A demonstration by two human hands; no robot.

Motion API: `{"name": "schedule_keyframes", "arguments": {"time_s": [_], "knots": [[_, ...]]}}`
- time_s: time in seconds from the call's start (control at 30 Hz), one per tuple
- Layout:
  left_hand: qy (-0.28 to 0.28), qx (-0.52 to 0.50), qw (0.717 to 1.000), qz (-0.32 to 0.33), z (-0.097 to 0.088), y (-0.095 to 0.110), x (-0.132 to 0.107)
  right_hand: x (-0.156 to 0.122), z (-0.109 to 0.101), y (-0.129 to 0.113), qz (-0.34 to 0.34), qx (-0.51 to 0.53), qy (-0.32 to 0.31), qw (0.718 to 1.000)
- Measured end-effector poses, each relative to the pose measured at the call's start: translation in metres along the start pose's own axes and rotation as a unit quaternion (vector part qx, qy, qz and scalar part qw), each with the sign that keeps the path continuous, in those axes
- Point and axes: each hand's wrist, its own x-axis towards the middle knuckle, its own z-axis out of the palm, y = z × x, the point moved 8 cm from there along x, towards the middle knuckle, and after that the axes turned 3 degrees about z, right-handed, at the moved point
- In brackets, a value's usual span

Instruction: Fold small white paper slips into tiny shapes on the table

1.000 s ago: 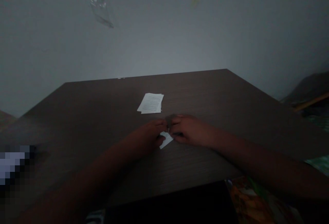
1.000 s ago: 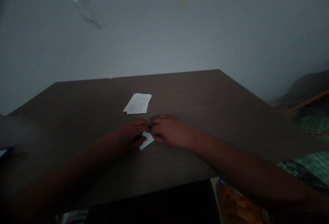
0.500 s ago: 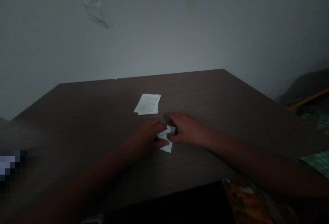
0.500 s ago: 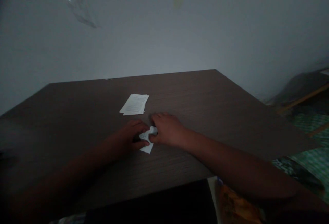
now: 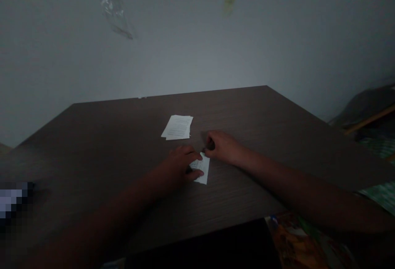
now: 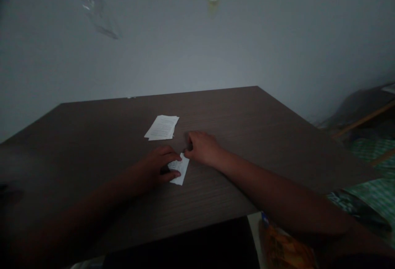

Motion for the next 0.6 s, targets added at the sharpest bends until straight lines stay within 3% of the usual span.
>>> {"name": "schedule_keyframes", "arguments": {"time_s": [0.17, 0.27, 0.4, 0.5, 0.6], "knots": [[0.01, 0.068, 0.997, -0.024, -0.001, 0.0, 0.0, 0.001, -0.007, 0.0, -0.042, 0.031, 0.033, 0.998], [0.019, 0.107, 0.992, -0.072, -0.003, -0.008, 0.001, -0.008, -0.009, -0.015, -0.129, 0.053, 0.011, 0.99], [0.02, 0.119, 0.987, -0.11, -0.008, -0.017, 0.0, -0.032, -0.001, -0.043, -0.273, 0.046, -0.05, 0.96], [0.034, 0.133, 0.986, -0.094, -0.014, -0.02, 0.0, -0.046, 0.005, -0.055, -0.324, 0.009, -0.07, 0.943], [0.058, 0.133, 0.989, -0.019, -0.019, -0.017, 0.003, -0.049, 0.009, -0.057, -0.32, -0.047, -0.072, 0.944]]}}
